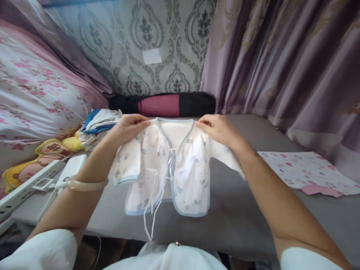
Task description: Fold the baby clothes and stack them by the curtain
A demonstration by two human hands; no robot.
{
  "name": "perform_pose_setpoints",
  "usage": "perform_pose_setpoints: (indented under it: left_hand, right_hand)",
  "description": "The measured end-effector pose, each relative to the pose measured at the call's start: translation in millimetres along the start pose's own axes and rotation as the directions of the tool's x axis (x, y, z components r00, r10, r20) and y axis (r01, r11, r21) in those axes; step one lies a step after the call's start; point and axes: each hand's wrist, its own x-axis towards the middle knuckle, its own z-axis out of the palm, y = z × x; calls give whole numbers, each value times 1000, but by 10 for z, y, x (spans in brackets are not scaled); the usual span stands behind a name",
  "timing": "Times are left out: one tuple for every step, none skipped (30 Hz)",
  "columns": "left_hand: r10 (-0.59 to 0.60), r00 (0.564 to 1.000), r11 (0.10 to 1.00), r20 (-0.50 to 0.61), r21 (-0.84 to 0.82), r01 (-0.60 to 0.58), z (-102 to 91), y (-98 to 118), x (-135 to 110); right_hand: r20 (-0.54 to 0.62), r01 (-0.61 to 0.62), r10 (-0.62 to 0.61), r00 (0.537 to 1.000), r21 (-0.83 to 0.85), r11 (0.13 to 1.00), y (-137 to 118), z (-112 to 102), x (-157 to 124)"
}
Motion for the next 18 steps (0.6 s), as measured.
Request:
perform_pose_setpoints:
  left_hand:
    - [-14, 999, 1000, 53, 27, 12, 139, -194, 20]
    - [-31, 996, 997, 83, 69, 26, 286, -383, 31]
    - [-59, 991, 991, 117, 126, 44, 431, -556, 33]
    - [-96, 983, 981, 158, 182, 67, 570, -706, 28]
    - [-141, 971, 967, 191, 237, 94, 697, -827, 16]
    - [-185, 959, 949, 212, 292, 119, 809, -919, 1]
    - [-235, 948, 925, 215, 349, 150, 905, -982, -15]
    - [-280, 937, 899, 208, 399, 181, 986, -1022, -31]
    - [-308, 929, 882, 206, 429, 198, 1054, -1043, -45]
    - [-326, 924, 870, 202, 445, 209, 1111, -1052, -57]
    - [-333, 921, 866, 203, 452, 214, 1160, -1053, -65]
    - [-333, 920, 867, 207, 451, 213, 1203, -1051, -69]
    - [-331, 920, 869, 210, 447, 211, 1241, -1050, -72]
    - [-329, 920, 871, 212, 444, 209, 1276, -1051, -72]
    - [-328, 921, 873, 212, 441, 209, 1308, -1057, -71]
    - [-328, 921, 873, 211, 439, 210, 1336, -1066, -70]
    - [-329, 920, 874, 211, 437, 212, 1360, -1079, -70]
    - [-331, 919, 874, 212, 436, 215, 1380, -1093, -72]
  right_hand:
    - [56, -24, 25, 998, -27, 999, 119, 159, -4]
    - [91, -43, 49, 995, -71, 997, 224, 320, -18]
    - [123, -56, 72, 990, -129, 990, 311, 475, -42]
    - [145, -85, 115, 983, -196, 977, 377, 619, -70]
    - [163, -118, 164, 973, -260, 958, 423, 747, -102]
    - [179, -143, 207, 962, -313, 939, 452, 858, -132]
    - [201, -151, 234, 951, -356, 922, 469, 952, -159]
    - [219, -149, 248, 944, -388, 910, 478, 1029, -180]
    - [235, -140, 254, 938, -411, 901, 485, 1091, -196]
    - [248, -128, 252, 935, -427, 895, 492, 1141, -205]
    - [255, -118, 249, 934, -437, 892, 501, 1180, -210]
    - [262, -112, 248, 933, -442, 890, 513, 1211, -212]
    - [268, -111, 249, 931, -441, 891, 525, 1236, -213]
    - [274, -114, 253, 928, -436, 892, 538, 1255, -213]
    - [281, -121, 259, 924, -428, 896, 549, 1270, -213]
    - [289, -130, 267, 919, -418, 899, 557, 1283, -215]
    - [295, -142, 277, 914, -408, 902, 563, 1295, -218]
    - [299, -156, 290, 909, -401, 903, 568, 1306, -222]
